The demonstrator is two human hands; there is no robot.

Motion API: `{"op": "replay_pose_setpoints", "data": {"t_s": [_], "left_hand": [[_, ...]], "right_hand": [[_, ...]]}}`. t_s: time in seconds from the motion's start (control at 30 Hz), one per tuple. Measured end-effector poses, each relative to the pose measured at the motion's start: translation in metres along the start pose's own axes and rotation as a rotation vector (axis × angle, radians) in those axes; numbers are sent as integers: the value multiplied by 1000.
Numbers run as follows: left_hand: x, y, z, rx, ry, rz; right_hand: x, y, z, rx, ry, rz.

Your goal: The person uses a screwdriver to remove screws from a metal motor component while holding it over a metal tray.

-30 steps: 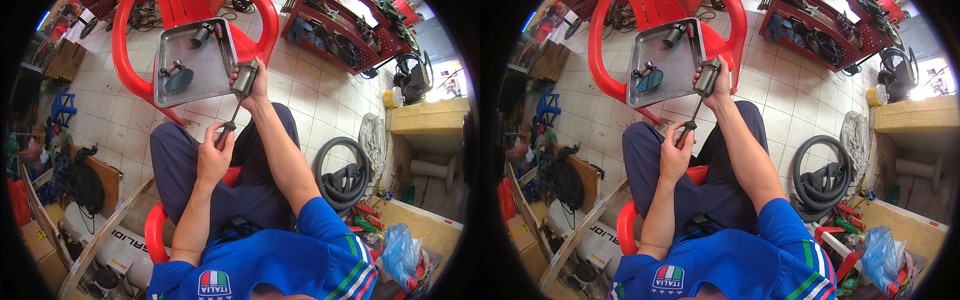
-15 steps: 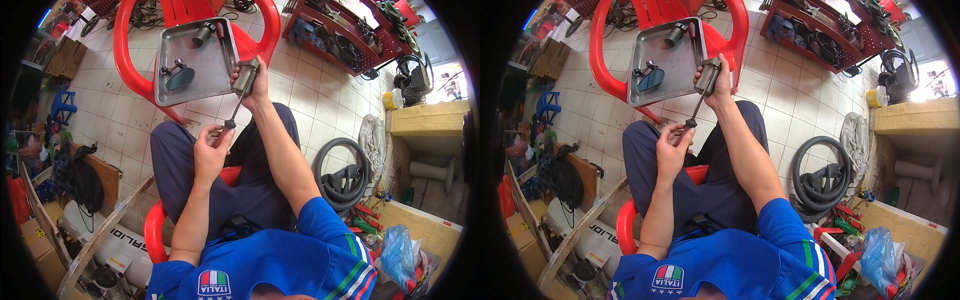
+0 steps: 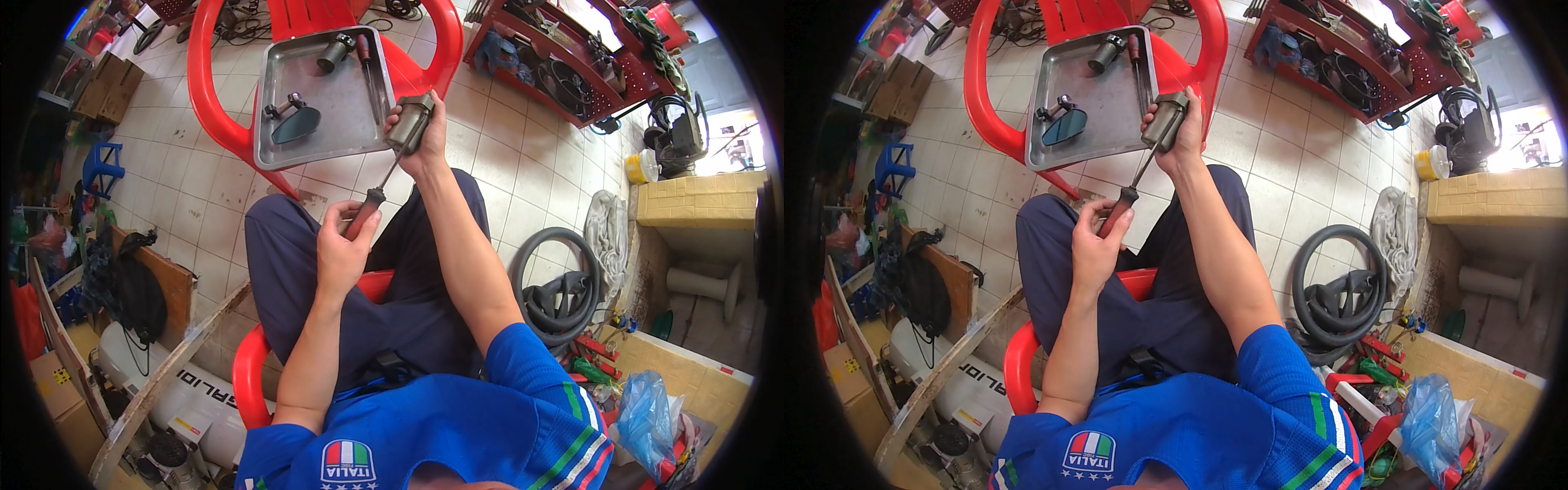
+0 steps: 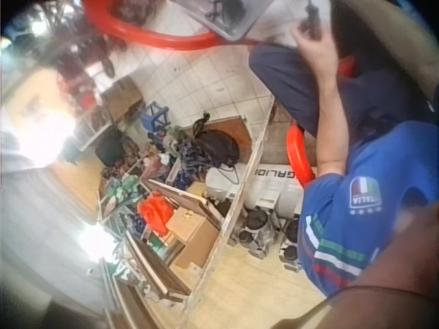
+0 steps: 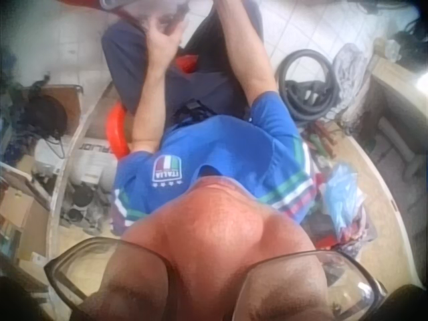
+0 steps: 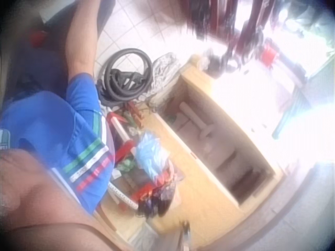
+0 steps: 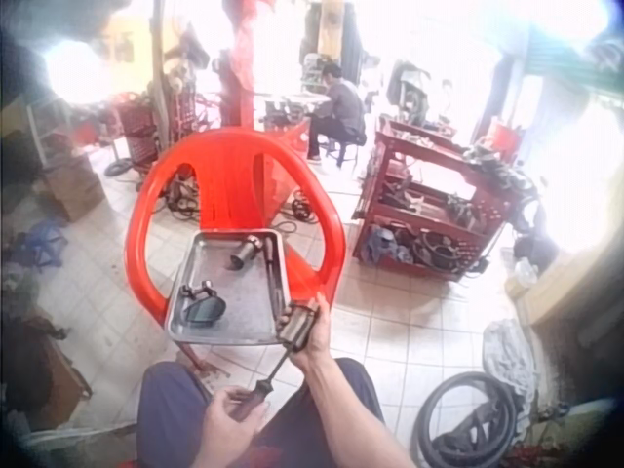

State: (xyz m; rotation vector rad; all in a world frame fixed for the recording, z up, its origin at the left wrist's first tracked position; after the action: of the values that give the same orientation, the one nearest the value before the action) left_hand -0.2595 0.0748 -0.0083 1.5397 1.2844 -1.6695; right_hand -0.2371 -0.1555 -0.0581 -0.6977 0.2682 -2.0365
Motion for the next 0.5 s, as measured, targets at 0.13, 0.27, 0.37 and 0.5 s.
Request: {"op": "replay_pose_setpoints", "data": {"t_s": [0.13,0.27,0.37,0.5], "left_hand": [[6,8,-4,55,-58,-122],[-2,0,0,-55,186,331],[1,1,-1,-92,169,301],[5,5,-2,42,-42,-101]], "right_hand": [[2,-1,-1,-6,-3,-13],[-1,-2,1,-12,-5,4],[-1,-1,1,-7,-9,-7],[-1,-1,0,-12,-23,-15]]}}
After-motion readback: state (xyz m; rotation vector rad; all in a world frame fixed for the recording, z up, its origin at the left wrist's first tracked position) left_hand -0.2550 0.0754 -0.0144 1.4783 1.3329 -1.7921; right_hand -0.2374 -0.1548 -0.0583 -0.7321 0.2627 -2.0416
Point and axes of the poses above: each hand's wrist, its own y-axis towards the middle knuckle, its own z-axis out of the palm, x = y × z, the point moved 4 cm from there along y, towards the middle knuckle, and after that the axes turned 8 degrees about -x, right-handed, at the moved point
